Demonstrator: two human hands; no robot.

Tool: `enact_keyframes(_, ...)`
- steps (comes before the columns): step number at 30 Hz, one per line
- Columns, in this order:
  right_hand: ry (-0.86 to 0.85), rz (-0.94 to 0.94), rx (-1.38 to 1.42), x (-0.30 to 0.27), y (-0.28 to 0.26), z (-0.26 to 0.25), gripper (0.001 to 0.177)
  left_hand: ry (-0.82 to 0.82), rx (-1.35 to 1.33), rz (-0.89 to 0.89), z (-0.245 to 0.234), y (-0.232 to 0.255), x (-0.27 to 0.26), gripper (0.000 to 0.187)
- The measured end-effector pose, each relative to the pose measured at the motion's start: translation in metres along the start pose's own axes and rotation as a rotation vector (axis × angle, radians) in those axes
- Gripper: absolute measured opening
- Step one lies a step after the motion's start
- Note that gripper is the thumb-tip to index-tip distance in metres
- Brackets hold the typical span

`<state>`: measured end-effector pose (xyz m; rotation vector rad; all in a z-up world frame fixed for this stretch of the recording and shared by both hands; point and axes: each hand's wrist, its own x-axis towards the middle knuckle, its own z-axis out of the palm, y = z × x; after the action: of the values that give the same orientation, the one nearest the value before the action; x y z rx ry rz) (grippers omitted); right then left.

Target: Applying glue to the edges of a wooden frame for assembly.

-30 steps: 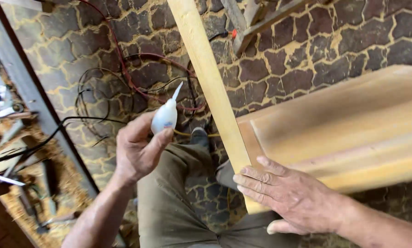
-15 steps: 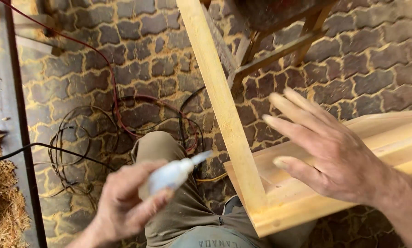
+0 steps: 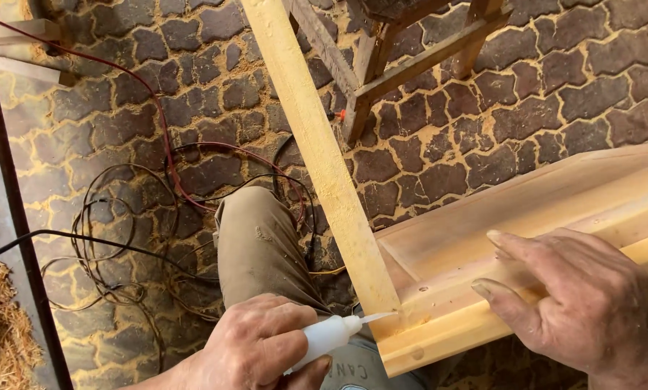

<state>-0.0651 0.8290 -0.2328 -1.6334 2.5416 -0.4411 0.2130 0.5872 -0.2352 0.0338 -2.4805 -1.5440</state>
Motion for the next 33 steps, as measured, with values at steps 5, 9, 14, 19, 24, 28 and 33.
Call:
enact_keyframes(5,-0.016,-0.049,0.065,0.0,0.006,0.0,0.059,-0.035,0.004,0.022,0.001,-0.007,0.003,0.027)
enact_keyframes(9,-0.024,-0.084,0.079,0.005,0.005,-0.002,0.061,-0.044,-0.013,0.046,0.011,-0.017,-0.005,0.03)
enact_keyframes(14,-0.034,-0.087,0.108,0.004,0.007,0.0,0.061,-0.004,-0.014,0.043,0.012,-0.018,-0.002,0.033)
enact_keyframes(19,-0.035,-0.087,0.092,0.007,0.003,-0.003,0.059,-0.045,-0.022,0.087,0.016,-0.024,-0.009,0.03)
enact_keyframes(24,-0.045,-0.07,0.078,0.005,0.005,-0.002,0.06,-0.007,-0.017,0.073,0.012,-0.026,-0.02,0.031)
enact_keyframes(28,-0.018,-0.078,0.08,0.004,0.004,-0.001,0.058,0.084,0.005,0.009,0.001,-0.015,-0.012,0.026)
enact_keyframes(33,0.011,-0.053,0.037,-0.013,0.013,0.01,0.057,0.082,-0.042,0.003,0.012,-0.024,-0.027,0.026)
